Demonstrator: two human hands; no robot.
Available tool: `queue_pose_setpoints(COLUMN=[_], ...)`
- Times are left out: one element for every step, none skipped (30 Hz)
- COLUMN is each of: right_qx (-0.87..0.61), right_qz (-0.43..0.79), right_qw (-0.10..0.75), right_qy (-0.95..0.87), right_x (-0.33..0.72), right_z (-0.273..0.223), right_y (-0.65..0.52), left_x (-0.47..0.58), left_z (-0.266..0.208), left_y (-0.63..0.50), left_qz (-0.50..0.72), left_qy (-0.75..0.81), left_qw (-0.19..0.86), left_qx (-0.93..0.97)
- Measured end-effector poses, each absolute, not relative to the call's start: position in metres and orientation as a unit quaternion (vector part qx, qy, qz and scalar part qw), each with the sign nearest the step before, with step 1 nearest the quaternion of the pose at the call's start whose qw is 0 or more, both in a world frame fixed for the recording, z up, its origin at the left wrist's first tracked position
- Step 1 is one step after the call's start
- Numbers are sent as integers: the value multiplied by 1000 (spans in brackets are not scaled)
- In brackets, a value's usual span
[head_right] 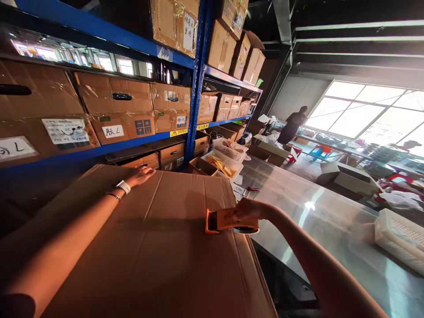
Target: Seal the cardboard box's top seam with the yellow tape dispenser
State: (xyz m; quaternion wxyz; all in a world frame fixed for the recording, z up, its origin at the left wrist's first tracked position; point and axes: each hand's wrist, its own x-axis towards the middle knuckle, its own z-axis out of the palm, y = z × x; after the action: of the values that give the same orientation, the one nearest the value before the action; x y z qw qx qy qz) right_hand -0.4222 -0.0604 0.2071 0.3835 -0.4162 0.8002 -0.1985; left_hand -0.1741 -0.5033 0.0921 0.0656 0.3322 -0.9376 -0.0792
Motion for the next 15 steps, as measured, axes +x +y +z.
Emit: queue_pose_setpoints(right_qx=[-416, -416, -416, -414, -415, -417, -421, -426, -432, -435, -436, -433, -427, -421, -417], right_qz=[-201, -203, -203, -201, -194, -190, -188, -189, -191, -190, -181, -166, -149, -134, -125], right_qw=[381, 381, 384, 387, 388, 383, 373, 359, 343, 331, 321, 316, 319, 324, 335], right_qy=[801, 800, 799, 799, 800, 802, 805, 809, 812, 816, 821, 828, 833, 836, 836], right_x=[-423, -424, -425, -426, -427, -427, -426, -424, -421, -418, -414, -411, -408, -406, -405], right_z=[208, 209, 211, 216, 222, 232, 244, 258, 272, 286, 297, 304, 307, 305, 299], right_y=[-62, -64, -66, -67, -68, -68, -68, -68, -67, -67, -68, -68, -69, -70, -70], left_x=[-174, -174, -174, -174, -174, -173, -173, -172, -171, -170, -170, -169, -168, -168, -168], left_z=[91, 90, 90, 90, 90, 91, 93, 94, 96, 98, 99, 101, 103, 104, 105], left_y=[-505, -506, -507, -507, -507, -506, -504, -503, -501, -500, -498, -497, -496, -494, -493], left_qz=[-79, -79, -80, -81, -81, -81, -80, -78, -75, -72, -69, -67, -65, -63, -62], left_qy=[-937, -938, -938, -938, -938, -938, -938, -937, -937, -937, -937, -937, -937, -937, -937], left_qw=[66, 66, 66, 66, 66, 65, 64, 63, 62, 61, 61, 60, 60, 59, 58], left_qx=[333, 332, 331, 330, 330, 330, 332, 334, 335, 336, 336, 337, 338, 339, 339])
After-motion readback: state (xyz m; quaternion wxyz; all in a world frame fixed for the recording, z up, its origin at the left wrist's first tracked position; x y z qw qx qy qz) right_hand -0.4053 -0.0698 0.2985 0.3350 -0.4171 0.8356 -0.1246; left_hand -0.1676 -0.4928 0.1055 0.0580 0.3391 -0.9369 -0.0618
